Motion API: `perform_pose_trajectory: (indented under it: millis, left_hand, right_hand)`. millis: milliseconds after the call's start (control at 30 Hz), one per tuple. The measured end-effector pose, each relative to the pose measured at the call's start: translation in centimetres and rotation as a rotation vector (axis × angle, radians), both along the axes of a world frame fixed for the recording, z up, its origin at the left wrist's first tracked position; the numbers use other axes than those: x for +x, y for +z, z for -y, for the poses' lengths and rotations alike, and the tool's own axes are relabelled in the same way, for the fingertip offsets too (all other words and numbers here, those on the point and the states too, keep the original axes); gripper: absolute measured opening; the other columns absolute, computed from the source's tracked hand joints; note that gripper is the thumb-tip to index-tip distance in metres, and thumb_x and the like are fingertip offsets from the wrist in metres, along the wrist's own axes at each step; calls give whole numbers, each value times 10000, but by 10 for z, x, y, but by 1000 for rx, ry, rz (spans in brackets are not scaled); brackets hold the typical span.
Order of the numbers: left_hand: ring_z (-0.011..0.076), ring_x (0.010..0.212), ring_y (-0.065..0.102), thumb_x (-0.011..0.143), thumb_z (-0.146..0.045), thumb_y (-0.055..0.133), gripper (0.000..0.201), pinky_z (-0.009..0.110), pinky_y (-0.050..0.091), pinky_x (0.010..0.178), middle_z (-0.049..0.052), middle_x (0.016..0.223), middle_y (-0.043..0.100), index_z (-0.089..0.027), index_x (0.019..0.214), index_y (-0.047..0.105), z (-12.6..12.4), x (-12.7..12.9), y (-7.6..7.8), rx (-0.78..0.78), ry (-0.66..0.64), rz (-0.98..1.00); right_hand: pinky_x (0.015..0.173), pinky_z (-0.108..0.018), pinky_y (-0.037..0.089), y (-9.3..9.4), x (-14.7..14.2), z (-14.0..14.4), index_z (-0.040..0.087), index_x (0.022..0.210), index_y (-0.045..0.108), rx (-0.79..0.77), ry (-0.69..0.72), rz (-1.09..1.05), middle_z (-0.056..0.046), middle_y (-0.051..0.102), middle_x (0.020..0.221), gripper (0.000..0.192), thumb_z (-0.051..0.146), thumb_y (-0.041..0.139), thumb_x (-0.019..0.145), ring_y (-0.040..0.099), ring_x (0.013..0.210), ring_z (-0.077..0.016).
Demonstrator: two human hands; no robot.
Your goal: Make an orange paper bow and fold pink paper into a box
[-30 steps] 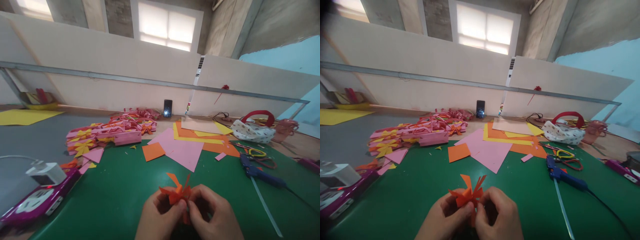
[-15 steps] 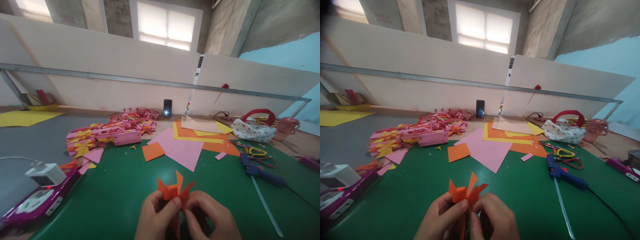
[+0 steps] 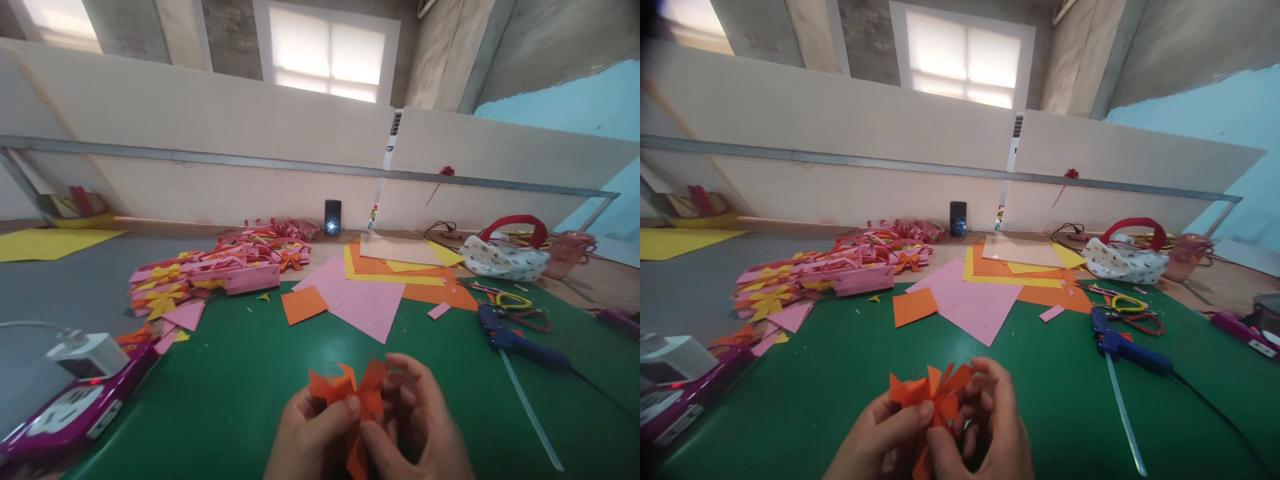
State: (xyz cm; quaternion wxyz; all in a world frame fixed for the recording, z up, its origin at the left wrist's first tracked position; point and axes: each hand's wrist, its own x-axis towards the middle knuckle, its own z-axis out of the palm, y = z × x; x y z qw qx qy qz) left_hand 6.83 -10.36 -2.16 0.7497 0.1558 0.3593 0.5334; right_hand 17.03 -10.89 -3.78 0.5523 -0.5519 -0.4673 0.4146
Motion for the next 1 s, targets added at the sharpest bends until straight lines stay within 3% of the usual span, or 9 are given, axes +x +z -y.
perform_pose_trajectory:
  millis: [67, 167, 367, 633, 1000]
  left_hand:
    - [180, 597, 617, 564, -165, 723, 136, 283, 460, 637, 45, 598, 651, -140, 692, 684, -1, 0, -4, 24, -34, 27]
    - [193, 624, 624, 574, -177, 730, 163, 279, 453, 613, 68, 640, 661, -126, 723, 688, -3, 0, -9, 35, -81, 46]
    - [206, 635, 623, 582, -212, 720, 244, 284, 434, 589, 79, 663, 660, -123, 805, 679, -5, -1, -11, 34, -132, 97]
    - [167, 649, 605, 538, -100, 659, 183, 285, 432, 682, 29, 686, 637, -171, 700, 614, -3, -3, -11, 0, -101, 204]
    - [154, 684, 579, 497, -59, 542, 255, 279, 390, 727, 26, 691, 615, -161, 714, 630, -1, -6, -6, 78, -142, 138]
  right_hand:
    - [446, -214, 386, 1, -2, -1, 234, 1195, 328, -8, 37, -37, -5, 603, 740, 689, 338, 669, 606, 556, 559, -136]
    - [468, -238, 397, -2, -2, -3, 230, 1257, 274, -4, 123, -122, 24, 562, 658, 716, 410, 636, 666, 506, 480, -119]
    - [511, -249, 404, -5, 2, -4, 222, 1232, 338, -46, 211, -182, 35, 538, 631, 680, 461, 647, 676, 465, 471, -101]
    - [487, -231, 367, -7, 2, -8, 219, 1201, 352, -45, 228, -118, 40, 523, 645, 608, 344, 632, 676, 465, 495, -95]
    - [591, -255, 434, -3, 2, -7, 194, 1127, 437, -50, 245, -20, 25, 510, 682, 479, 257, 571, 672, 504, 561, -106]
